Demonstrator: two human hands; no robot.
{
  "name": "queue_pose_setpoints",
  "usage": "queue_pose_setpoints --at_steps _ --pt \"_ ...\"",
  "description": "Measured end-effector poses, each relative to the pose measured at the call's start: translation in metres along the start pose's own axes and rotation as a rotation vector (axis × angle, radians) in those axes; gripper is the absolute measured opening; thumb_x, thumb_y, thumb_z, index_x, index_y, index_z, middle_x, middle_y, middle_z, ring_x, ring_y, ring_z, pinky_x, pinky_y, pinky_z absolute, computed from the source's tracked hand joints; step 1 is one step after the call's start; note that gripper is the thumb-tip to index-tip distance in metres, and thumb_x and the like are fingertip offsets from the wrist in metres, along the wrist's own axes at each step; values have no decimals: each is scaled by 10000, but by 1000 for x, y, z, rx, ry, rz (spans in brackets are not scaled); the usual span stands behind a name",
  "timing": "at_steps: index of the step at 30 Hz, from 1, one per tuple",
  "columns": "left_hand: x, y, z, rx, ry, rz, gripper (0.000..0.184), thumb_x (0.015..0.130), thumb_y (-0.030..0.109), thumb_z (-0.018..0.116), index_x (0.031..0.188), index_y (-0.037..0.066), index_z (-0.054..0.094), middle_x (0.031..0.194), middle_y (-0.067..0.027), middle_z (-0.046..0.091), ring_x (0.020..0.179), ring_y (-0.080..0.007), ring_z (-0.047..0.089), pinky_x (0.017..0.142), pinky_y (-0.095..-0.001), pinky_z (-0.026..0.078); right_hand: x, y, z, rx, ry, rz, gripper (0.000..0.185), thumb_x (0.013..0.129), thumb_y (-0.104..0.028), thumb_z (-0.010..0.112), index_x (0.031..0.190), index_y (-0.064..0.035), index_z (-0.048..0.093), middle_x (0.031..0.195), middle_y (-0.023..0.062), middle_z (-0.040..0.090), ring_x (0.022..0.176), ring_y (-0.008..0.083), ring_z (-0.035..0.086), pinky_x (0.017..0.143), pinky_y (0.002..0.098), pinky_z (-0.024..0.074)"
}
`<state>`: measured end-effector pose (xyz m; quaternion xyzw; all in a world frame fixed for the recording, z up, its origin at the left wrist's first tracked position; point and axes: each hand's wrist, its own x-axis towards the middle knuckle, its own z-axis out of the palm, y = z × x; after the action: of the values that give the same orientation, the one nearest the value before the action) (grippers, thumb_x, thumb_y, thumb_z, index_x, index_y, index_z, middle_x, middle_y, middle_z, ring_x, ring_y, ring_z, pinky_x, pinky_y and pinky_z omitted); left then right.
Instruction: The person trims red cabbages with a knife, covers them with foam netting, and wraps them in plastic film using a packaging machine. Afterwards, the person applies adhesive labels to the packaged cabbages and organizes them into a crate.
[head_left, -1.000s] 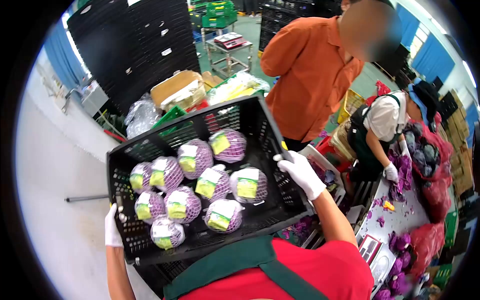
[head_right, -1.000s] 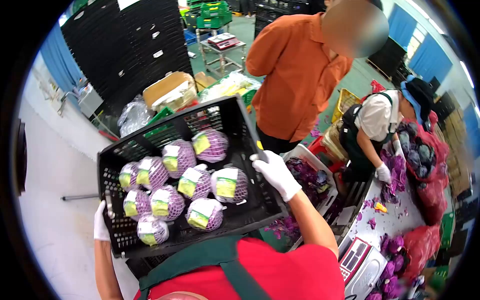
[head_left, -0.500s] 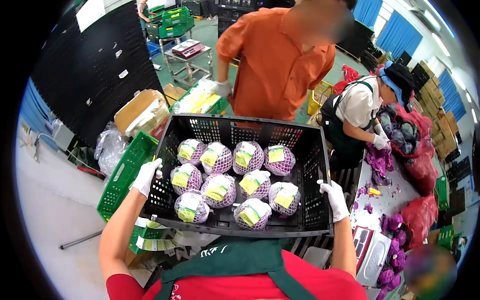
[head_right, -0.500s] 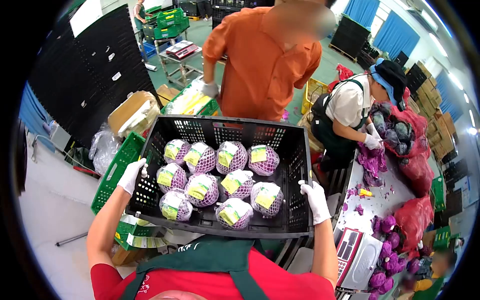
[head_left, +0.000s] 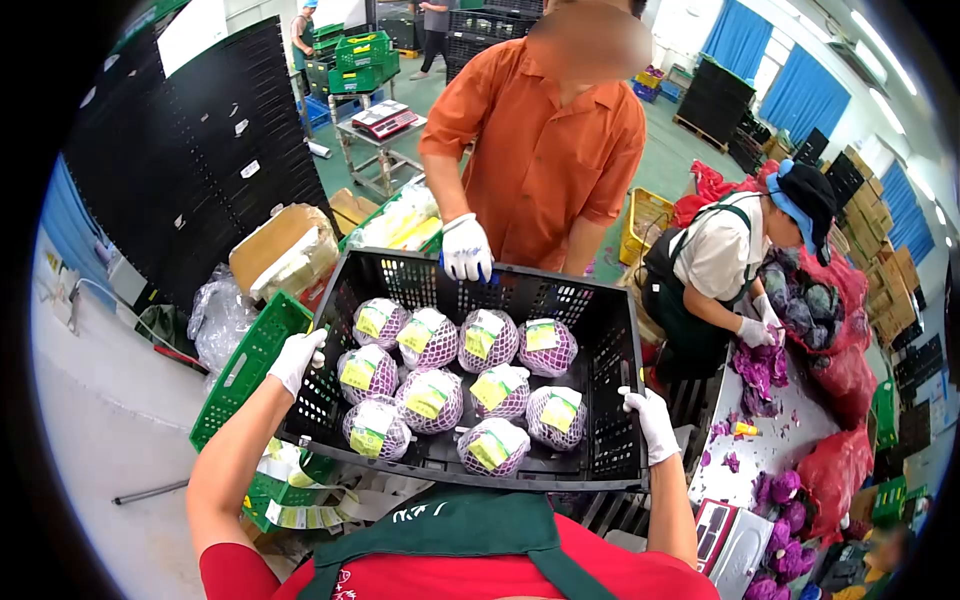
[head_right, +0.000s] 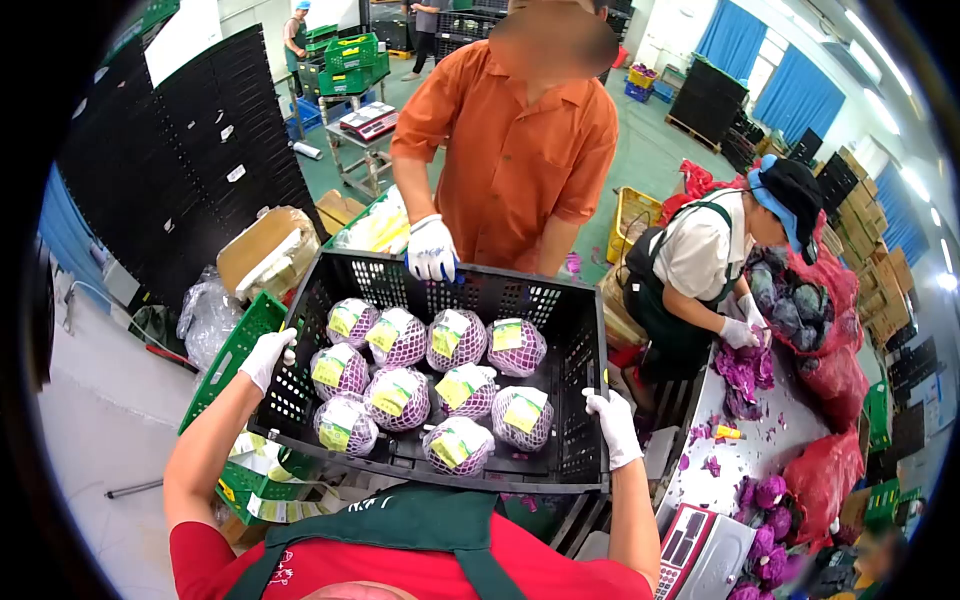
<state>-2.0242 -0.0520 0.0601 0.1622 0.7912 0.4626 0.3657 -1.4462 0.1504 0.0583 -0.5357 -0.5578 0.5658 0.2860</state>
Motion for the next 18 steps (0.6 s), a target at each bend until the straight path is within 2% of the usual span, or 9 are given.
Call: queue_pose_setpoints --at_steps 6,7,9,11,14,15,16,17,18 --pt "-18 78 6 -33 -59 180 252 852 345 636 793 106 583 629 22 546 520 -94 476 492 -263 370 21 -35 0 55 100 -110 231 832 -87 573 1028 -2 660 744 -27 576 688 60 512 669 206 398" --pt "-9 92 11 -136 -68 216 232 866 339 624 809 115 603 642 38 545 553 -78 475 517 -246 369 28 -49 0 41 123 -119 243 830 -88 563 1035 6 652 719 -45 541 670 43 473 639 190 359" --pt "16 114 21 -248 -127 229 208 878 314 632 807 120 604 654 48 540 578 -58 479 540 -222 373 52 -61 -6 13 166 -183 252 830 -94 566 1046 5 651 727 -46 542 669 43 471 639 193 362" --pt "41 126 36 -222 -71 311 214 881 303 632 786 115 600 654 47 537 574 -57 493 538 -225 392 71 -64 -12 0 168 -226 255 831 -99 570 1050 5 650 739 -40 550 675 47 479 645 197 368" --pt "91 129 39 -193 -177 305 244 885 306 633 963 75 633 799 5 622 641 -81 576 582 -232 465 79 -73 -8 9 198 -296 229 858 -90 575 1048 12 652 746 -27 557 669 57 489 632 210 381" --pt "89 138 47 -245 -171 355 280 879 312 636 1013 67 630 857 -26 631 686 -74 582 635 -223 468 73 -84 -4 -20 210 -319 238 865 -96 582 1065 17 646 751 -32 550 670 55 479 632 210 376" --pt "97 145 55 -240 -201 509 416 881 356 617 1084 -7 646 891 -79 690 716 -135 640 641 -248 514 66 -98 2 7 205 -312 208 869 -120 604 1031 2 649 753 -41 532 668 56 460 633 208 368" --pt "101 166 85 137 305 753 576 843 399 647 1165 -74 579 1030 -174 670 906 -235 651 784 -318 524 47 -126 11 144 290 -211 163 870 -142 620 981 -27 647 763 -50 517 682 56 443 650 212 366" --pt "87 169 86 194 495 863 678 780 418 682 1225 -72 535 1119 -238 617 1023 -300 601 865 -367 493 53 -129 11 142 226 -203 134 871 -165 625 941 -52 642 782 -51 513 700 58 438 671 224 373"
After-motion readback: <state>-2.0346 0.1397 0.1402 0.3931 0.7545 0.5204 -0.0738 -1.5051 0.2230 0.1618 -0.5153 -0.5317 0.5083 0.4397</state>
